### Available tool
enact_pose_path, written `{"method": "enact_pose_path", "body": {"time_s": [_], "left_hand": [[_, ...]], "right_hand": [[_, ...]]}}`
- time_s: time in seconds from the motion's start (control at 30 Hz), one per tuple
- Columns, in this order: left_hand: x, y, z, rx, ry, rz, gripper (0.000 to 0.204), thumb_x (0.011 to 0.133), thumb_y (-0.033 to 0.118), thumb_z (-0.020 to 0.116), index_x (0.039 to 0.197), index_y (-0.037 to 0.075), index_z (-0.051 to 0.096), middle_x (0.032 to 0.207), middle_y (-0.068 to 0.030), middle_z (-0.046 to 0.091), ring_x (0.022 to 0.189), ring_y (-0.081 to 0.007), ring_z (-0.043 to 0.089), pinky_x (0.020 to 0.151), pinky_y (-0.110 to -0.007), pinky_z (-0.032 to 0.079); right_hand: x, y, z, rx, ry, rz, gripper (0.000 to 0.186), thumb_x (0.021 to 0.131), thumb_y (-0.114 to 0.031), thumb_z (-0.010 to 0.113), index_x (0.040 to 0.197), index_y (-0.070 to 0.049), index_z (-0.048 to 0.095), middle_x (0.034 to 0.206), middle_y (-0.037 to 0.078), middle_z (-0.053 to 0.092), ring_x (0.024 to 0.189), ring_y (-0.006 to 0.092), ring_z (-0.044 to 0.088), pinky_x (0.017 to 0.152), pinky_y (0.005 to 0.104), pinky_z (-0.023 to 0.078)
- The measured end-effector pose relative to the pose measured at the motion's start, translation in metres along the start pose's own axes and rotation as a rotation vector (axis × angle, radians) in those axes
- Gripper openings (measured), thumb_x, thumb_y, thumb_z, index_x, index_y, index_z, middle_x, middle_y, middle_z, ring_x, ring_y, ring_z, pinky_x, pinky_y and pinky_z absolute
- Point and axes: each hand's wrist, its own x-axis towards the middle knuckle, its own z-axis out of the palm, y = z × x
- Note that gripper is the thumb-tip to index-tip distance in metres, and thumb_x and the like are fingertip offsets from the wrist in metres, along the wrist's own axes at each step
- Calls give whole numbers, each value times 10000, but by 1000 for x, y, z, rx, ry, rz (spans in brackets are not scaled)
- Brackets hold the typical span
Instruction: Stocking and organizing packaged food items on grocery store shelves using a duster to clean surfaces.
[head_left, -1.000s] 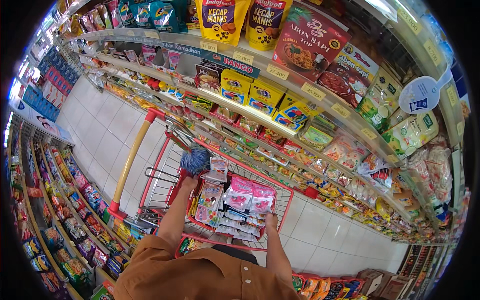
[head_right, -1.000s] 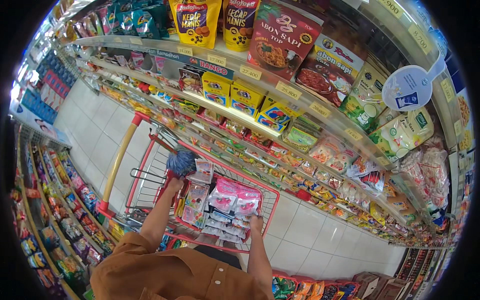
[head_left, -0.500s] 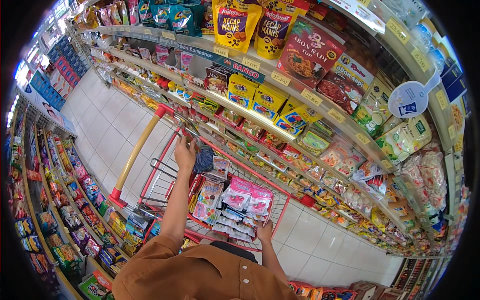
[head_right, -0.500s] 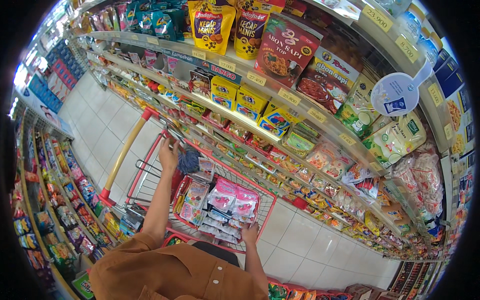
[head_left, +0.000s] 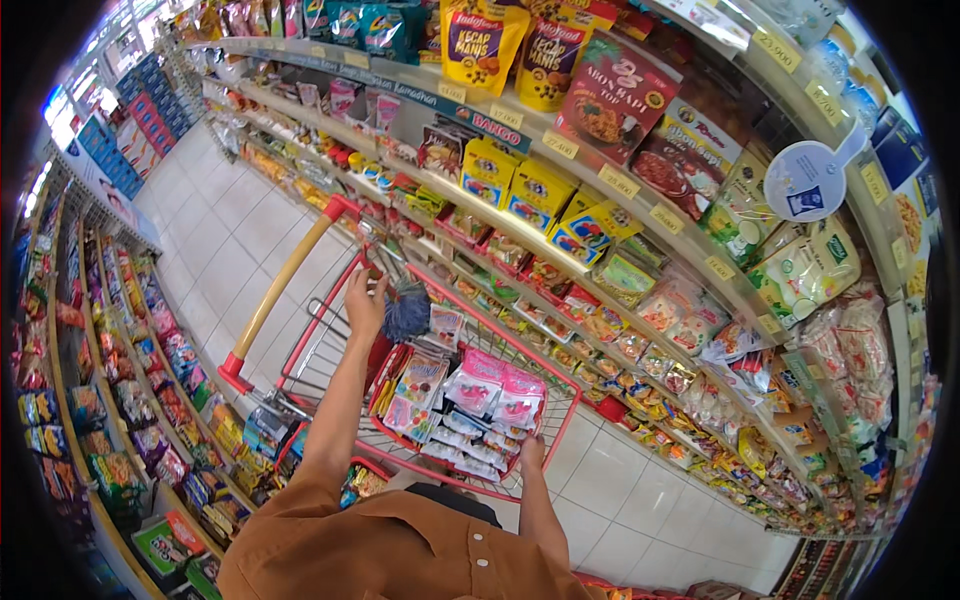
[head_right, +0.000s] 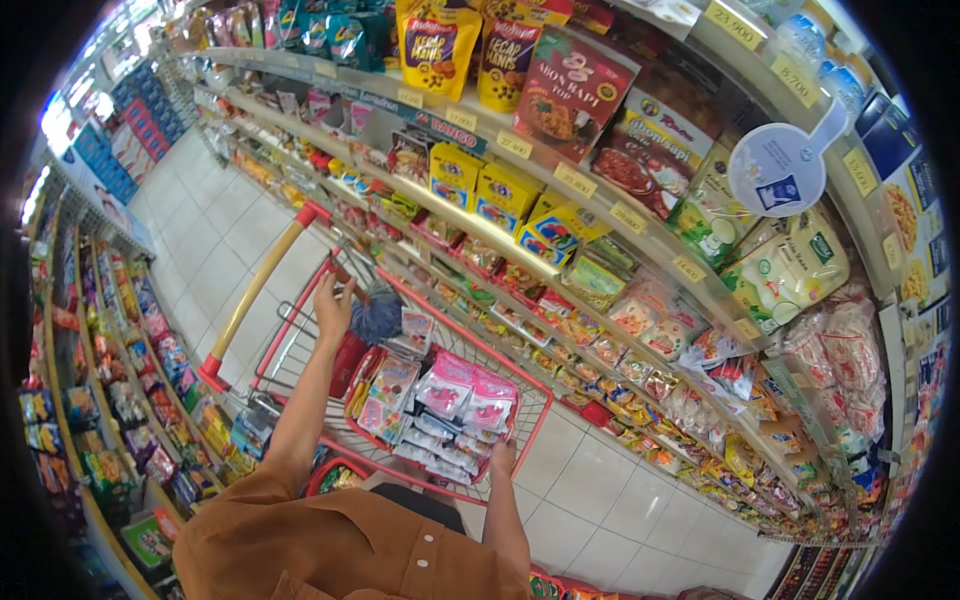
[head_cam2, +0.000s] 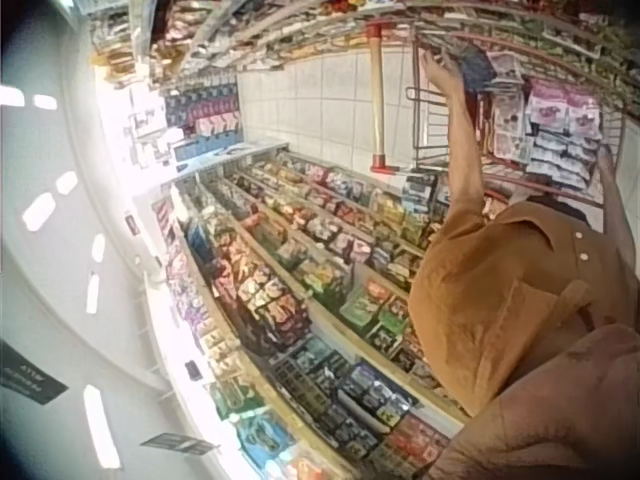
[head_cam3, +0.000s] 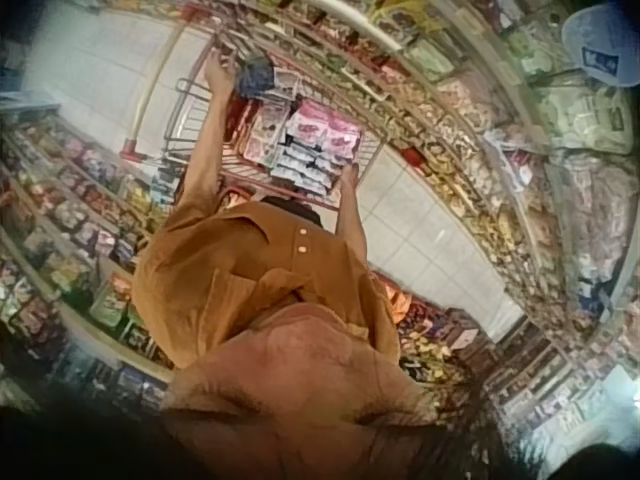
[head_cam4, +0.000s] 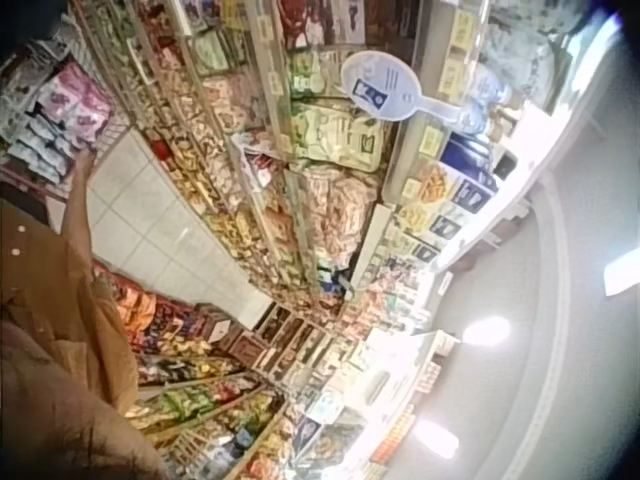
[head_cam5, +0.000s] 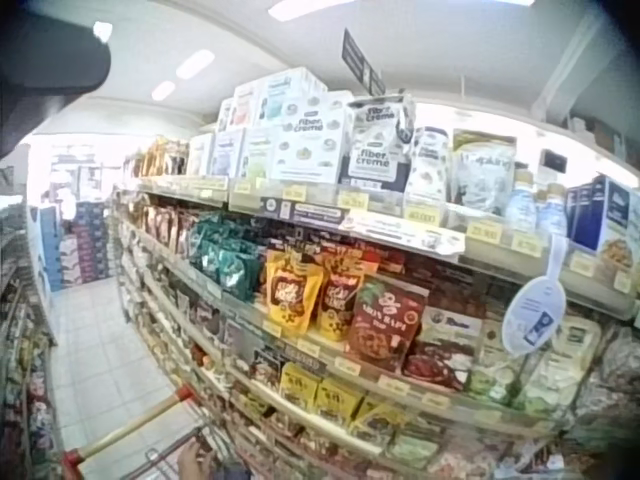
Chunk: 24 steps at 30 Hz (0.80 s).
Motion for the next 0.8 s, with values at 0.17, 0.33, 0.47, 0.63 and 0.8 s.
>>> {"method": "enact_pose_path", "body": {"time_s": [0.17,0.33,0.47,0.63,0.8], "left_hand": [[21,-14,-15,225,-141,-44,273,831,263,691,898,3,645,858,-203,637,764,-371,634,675,-446,484],[36,17,-21,324,-307,-35,309,813,319,710,898,25,668,841,-205,671,750,-377,653,686,-469,501],[31,12,-21,264,-362,-102,290,831,288,699,940,23,647,766,-213,661,683,-386,648,637,-475,500],[24,-2,-12,151,-373,-92,275,867,213,675,1026,2,601,731,-205,665,687,-347,680,618,-422,519],[26,4,-22,47,-336,-174,228,880,130,647,1048,-7,577,799,-212,674,705,-365,677,609,-437,507]], "right_hand": [[-58,-50,22,20,286,-442,413,782,-127,580,1142,62,510,1102,255,579,1051,419,550,943,463,427],[-123,-183,108,-196,-351,-1258,355,812,-130,596,1130,17,538,1139,203,576,1111,380,521,986,454,394],[-76,-224,221,-938,-577,-1407,372,833,-275,585,1121,-47,641,1237,173,575,1202,319,498,1061,463,336],[-30,-223,268,-1391,-703,-1362,434,794,-427,627,1085,-116,707,1287,118,580,1264,293,452,1135,487,223],[-47,-238,274,-1683,-889,-1259,543,780,-546,619,1166,-169,676,1308,111,577,1269,307,453,1108,454,226]]}}
